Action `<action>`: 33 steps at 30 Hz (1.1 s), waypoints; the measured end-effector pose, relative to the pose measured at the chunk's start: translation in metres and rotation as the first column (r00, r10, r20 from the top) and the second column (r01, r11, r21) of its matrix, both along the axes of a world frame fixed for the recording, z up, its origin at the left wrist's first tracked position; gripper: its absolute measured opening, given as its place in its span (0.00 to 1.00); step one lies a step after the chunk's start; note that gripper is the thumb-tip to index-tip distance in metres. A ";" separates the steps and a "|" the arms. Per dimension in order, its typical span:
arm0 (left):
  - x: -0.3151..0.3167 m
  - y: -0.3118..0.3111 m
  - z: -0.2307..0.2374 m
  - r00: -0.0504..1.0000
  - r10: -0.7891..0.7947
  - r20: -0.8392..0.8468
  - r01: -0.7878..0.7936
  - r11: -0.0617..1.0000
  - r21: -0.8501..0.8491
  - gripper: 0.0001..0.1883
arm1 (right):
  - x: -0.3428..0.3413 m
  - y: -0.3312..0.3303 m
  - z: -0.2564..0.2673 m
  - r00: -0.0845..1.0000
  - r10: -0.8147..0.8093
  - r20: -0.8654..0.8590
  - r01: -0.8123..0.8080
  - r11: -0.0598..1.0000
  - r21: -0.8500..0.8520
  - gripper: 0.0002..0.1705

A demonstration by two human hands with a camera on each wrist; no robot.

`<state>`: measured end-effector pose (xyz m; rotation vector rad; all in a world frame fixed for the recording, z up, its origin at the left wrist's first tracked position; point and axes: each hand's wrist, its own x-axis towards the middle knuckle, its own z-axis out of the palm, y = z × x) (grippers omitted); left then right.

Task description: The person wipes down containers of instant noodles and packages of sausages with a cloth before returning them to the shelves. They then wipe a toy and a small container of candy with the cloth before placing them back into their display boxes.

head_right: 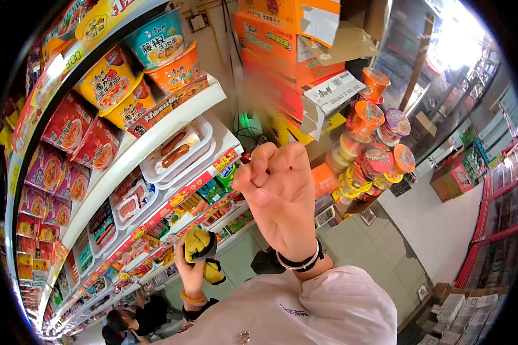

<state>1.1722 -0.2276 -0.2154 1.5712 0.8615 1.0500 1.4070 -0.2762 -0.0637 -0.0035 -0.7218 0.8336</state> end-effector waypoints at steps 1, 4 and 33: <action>0.001 0.000 0.000 1.000 -0.004 0.019 0.004 1.000 -0.025 0.30 | 0.000 0.003 0.000 1.000 0.008 0.002 -0.008 1.000 -0.014 0.22; 0.007 0.002 0.007 1.000 0.002 0.020 -0.001 0.999 -0.047 0.30 | -0.003 0.011 0.000 0.999 0.028 -0.021 -0.029 0.999 -0.044 0.24; -0.001 0.017 0.020 0.992 0.124 0.006 -0.124 0.991 0.053 0.30 | -0.018 0.047 0.001 0.975 0.218 0.051 -0.216 0.975 -0.052 0.28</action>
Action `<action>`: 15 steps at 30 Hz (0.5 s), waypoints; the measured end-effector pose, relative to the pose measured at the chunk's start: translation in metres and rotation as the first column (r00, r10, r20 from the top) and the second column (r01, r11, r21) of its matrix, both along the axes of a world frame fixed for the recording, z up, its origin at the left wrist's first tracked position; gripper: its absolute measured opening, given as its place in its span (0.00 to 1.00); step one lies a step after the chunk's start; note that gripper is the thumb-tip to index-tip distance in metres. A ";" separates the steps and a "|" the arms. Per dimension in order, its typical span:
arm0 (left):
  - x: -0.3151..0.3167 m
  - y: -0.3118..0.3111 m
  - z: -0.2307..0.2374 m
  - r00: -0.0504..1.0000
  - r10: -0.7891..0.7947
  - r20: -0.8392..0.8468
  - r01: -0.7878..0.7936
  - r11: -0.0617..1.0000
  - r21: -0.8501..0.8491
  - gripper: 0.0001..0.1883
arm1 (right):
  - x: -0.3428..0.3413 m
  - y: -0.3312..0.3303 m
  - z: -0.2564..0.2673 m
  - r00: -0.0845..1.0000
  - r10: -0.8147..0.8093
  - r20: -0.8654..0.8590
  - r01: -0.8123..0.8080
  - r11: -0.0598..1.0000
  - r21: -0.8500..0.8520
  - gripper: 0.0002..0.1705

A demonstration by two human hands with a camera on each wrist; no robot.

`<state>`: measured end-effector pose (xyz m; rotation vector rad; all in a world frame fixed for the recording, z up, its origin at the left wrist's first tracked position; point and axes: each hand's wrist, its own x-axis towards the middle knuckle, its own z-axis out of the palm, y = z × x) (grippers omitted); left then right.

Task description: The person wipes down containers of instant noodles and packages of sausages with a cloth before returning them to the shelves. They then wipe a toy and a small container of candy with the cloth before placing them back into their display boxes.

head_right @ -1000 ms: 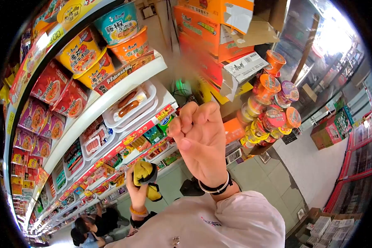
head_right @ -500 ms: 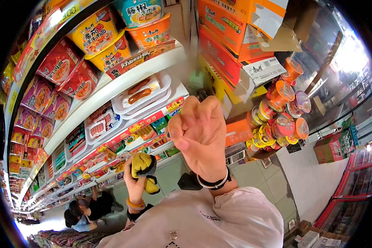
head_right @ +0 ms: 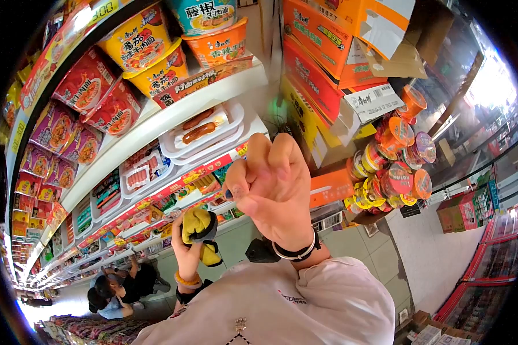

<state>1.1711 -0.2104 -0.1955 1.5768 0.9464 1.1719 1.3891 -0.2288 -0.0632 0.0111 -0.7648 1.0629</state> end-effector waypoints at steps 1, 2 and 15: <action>0.000 0.001 0.000 1.000 0.003 0.007 -0.003 1.000 -0.012 0.30 | -0.001 0.001 0.001 1.000 0.009 -0.003 -0.009 1.000 -0.003 0.28; 0.000 0.002 0.000 1.000 0.007 0.014 -0.006 1.000 -0.026 0.30 | -0.001 0.003 0.001 1.000 0.010 -0.004 -0.010 1.000 -0.002 0.29; -0.008 0.015 -0.022 0.999 0.033 0.039 -0.033 0.999 0.002 0.31 | 0.009 0.031 -0.023 0.681 -0.377 0.628 0.378 0.915 0.139 0.23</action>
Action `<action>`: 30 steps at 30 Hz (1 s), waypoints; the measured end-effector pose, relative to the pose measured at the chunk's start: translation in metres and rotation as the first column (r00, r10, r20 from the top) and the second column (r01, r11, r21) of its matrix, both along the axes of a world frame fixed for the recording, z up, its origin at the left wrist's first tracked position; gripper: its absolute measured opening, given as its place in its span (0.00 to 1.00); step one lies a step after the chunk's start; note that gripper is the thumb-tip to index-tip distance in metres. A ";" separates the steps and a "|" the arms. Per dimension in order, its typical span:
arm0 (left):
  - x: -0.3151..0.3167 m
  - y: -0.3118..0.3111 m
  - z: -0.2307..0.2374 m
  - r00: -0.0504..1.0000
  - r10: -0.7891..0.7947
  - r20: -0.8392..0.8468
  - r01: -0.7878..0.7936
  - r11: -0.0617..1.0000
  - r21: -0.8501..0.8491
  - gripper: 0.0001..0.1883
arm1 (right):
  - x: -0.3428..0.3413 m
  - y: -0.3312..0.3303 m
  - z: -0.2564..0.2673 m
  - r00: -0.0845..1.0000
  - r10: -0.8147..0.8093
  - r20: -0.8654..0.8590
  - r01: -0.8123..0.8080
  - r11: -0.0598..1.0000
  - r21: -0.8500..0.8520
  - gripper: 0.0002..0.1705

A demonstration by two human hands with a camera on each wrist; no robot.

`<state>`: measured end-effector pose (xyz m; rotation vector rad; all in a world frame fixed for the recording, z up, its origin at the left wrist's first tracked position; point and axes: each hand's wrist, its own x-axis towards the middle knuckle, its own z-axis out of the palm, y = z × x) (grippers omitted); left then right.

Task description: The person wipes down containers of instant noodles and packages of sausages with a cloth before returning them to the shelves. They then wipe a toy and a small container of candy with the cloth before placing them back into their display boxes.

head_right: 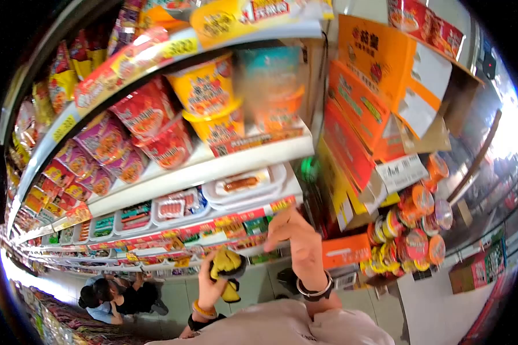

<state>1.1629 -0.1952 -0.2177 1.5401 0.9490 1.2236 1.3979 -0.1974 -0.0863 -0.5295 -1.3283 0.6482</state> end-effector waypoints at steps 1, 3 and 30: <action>0.001 0.000 0.003 0.998 -0.018 0.054 0.022 0.997 -0.073 0.31 | 0.002 0.004 -0.002 0.991 -0.026 0.133 0.032 0.999 -0.042 0.23; -0.002 0.002 0.002 0.992 -0.057 0.112 0.075 0.984 -0.164 0.31 | 0.000 0.011 -0.004 0.917 -0.128 0.377 0.211 0.959 -0.187 0.09; 0.025 0.009 0.029 1.000 -0.014 0.000 0.014 1.000 0.004 0.31 | 0.010 -0.019 -0.043 0.934 0.108 0.341 0.016 0.940 -0.341 0.06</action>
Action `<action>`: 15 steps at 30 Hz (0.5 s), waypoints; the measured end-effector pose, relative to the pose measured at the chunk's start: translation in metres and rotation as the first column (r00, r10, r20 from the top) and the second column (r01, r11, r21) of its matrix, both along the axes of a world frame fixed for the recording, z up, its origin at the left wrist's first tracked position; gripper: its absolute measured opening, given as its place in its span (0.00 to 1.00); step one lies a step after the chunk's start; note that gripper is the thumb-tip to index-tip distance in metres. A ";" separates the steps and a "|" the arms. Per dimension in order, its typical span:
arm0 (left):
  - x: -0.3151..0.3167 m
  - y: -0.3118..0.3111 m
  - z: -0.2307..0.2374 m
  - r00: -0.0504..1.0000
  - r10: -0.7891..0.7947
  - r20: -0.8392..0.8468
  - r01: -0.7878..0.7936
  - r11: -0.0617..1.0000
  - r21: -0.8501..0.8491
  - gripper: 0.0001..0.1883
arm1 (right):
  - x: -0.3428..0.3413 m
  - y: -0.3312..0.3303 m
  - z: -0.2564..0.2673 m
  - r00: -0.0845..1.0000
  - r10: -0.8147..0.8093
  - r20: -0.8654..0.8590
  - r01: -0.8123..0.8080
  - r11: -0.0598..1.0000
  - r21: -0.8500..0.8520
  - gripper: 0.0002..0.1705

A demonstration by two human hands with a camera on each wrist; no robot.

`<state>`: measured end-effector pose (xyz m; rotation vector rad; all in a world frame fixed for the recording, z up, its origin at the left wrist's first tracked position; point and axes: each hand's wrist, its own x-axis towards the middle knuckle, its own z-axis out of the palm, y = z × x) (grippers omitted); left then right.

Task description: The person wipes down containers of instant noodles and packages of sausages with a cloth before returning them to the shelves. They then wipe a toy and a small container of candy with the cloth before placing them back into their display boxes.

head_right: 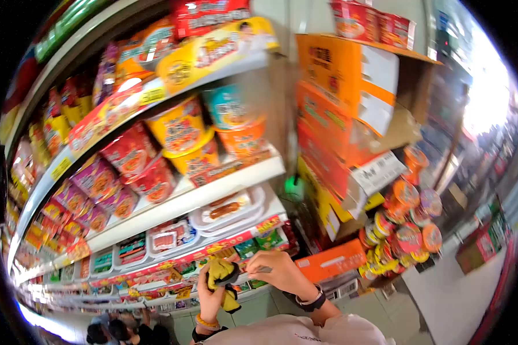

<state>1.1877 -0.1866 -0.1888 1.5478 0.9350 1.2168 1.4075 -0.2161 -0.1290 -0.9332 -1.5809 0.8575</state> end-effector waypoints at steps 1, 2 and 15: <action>0.002 0.001 -0.005 0.998 -0.031 0.052 0.036 0.995 -0.088 0.31 | 0.004 -0.010 0.001 0.998 0.015 -0.055 -0.016 1.000 -0.022 0.07; 0.003 0.007 -0.019 0.999 -0.041 0.011 0.041 0.999 -0.021 0.32 | 0.009 -0.019 0.004 0.998 0.036 -0.048 -0.033 0.998 0.050 0.06; 0.129 -0.006 -0.009 0.758 -0.651 -0.034 0.652 0.756 0.058 0.30 | 0.011 -0.151 0.079 0.874 0.336 0.350 -0.485 0.580 0.655 0.16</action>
